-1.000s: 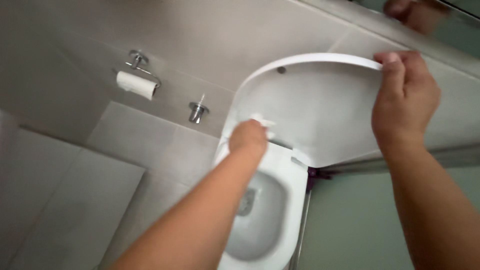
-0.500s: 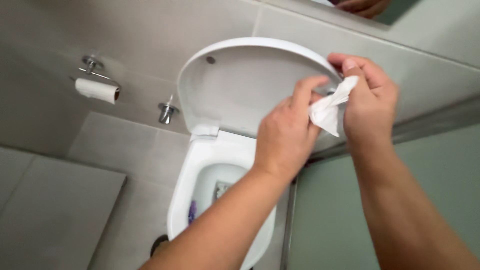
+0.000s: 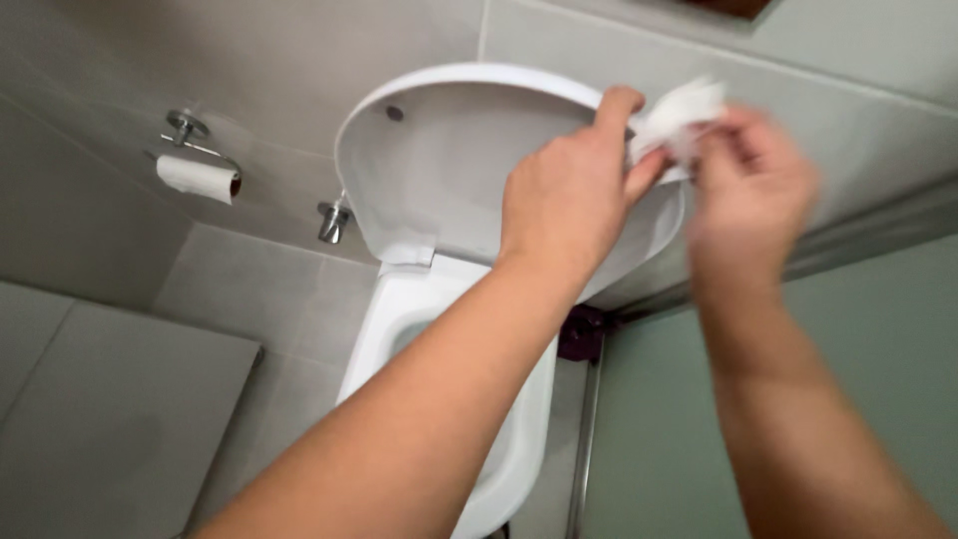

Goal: The person wipes the toilet seat, lid, and rim using a white paper towel. They lift the lid to clean the underside and the rim, then close the lid and continue wiping the top surface.

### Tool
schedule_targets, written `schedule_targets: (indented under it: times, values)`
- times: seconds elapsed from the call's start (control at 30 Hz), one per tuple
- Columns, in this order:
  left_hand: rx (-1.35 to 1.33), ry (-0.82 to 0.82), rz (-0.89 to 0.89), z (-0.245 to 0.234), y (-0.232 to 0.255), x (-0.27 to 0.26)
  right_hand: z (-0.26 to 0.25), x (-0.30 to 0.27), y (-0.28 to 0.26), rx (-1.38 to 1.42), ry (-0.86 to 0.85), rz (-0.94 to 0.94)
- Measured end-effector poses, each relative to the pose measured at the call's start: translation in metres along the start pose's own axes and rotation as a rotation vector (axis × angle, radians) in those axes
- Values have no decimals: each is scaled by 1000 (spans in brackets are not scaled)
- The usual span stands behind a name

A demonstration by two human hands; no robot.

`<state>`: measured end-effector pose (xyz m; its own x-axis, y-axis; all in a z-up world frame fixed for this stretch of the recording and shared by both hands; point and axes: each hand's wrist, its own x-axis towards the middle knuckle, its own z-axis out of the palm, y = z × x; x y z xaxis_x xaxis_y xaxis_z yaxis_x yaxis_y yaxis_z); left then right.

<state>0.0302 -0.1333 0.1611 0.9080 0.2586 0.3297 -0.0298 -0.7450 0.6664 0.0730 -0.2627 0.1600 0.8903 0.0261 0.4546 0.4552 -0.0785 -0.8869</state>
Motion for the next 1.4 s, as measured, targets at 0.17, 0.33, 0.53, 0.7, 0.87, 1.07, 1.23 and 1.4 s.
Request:
schedule_targets:
  times: [0.17, 0.33, 0.53, 0.7, 0.87, 1.07, 1.23, 1.4]
  values:
    - [-57, 83, 20, 12, -8, 2, -12, 2, -1, -66, 211, -13]
    - [-124, 296, 83, 44, -21, 23, -5, -18, 36, -426, 72, -283]
    - [-63, 292, -11, 80, -41, 52, -27, -24, 92, -546, 111, -317]
    - [-214, 208, -94, 96, -36, 57, -36, -29, 138, -423, 129, -76]
    - [-114, 259, 206, 95, -27, -1, -45, -56, 163, -413, 78, 90]
    - [-215, -10, 116, 110, -37, -65, -39, -92, 205, -556, 68, 116]
    - [-150, -215, -36, 115, -87, -117, -34, -118, 244, -564, 95, 218]
    - [-109, -331, -177, 122, -146, -182, -31, -166, 296, -539, 22, 416]
